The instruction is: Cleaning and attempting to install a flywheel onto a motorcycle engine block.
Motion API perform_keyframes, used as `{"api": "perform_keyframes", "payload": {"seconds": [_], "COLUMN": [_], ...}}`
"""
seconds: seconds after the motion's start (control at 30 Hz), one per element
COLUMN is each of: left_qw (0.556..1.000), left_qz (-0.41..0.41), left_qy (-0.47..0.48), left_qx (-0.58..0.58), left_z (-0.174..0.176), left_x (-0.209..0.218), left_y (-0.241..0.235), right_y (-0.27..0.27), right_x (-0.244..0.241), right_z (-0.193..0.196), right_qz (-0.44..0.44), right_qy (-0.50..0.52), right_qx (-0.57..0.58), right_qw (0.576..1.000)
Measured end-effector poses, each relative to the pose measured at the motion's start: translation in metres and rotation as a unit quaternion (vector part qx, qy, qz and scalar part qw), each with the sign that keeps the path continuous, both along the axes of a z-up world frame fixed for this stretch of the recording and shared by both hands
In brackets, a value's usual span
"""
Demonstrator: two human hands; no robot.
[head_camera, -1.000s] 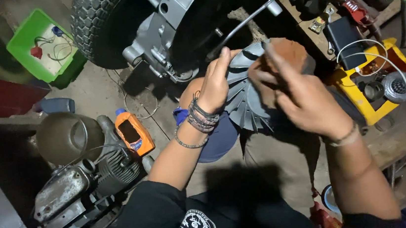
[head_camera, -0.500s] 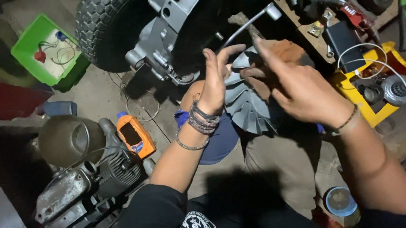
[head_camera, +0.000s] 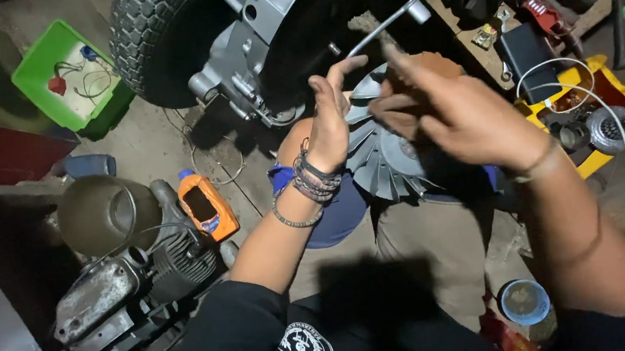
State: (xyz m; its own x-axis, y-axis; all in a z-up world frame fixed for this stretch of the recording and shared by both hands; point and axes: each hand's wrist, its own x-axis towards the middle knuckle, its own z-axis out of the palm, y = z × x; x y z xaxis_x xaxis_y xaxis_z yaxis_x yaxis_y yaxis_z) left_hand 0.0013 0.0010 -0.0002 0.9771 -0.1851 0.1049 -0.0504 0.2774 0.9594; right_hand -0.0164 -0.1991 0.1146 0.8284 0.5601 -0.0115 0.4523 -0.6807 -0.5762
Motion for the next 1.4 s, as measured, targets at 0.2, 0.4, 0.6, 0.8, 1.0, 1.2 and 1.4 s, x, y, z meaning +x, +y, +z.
{"api": "perform_keyframes", "payload": {"seconds": [0.2,0.4,0.6,0.8,1.0,1.2,1.4], "left_qw": [0.999,0.999,0.999,0.994,0.992,0.994,0.998], "left_qz": [0.015,-0.014,0.027,-0.02,-0.022,-0.02,0.025], "left_qy": [-0.001,0.001,0.023,0.062,0.119,0.056,-0.047], "left_qx": [0.051,-0.035,0.003,-0.09,-0.024,-0.092,0.039], "left_z": [0.011,-0.006,-0.008,-0.002,0.023,-0.005,-0.03], "left_x": [-0.001,0.003,0.008,0.002,-0.002,0.003,0.012], "left_y": [-0.003,-0.006,-0.007,-0.002,-0.002,-0.003,-0.002], "right_y": [-0.021,0.003,0.045,0.02,0.035,0.025,-0.01], "right_x": [-0.021,-0.007,-0.008,0.003,-0.002,0.002,-0.004], "right_z": [-0.002,-0.021,-0.011,0.011,-0.008,0.003,0.018], "right_qz": [-0.046,0.05,0.107,0.066,0.082,0.073,-0.024], "right_qy": [0.031,-0.037,-0.073,0.008,-0.045,0.013,0.073], "right_qx": [0.109,-0.004,-0.088,-0.089,-0.088,-0.06,0.045], "right_qw": [0.993,0.998,0.988,0.994,0.992,0.995,0.996]}}
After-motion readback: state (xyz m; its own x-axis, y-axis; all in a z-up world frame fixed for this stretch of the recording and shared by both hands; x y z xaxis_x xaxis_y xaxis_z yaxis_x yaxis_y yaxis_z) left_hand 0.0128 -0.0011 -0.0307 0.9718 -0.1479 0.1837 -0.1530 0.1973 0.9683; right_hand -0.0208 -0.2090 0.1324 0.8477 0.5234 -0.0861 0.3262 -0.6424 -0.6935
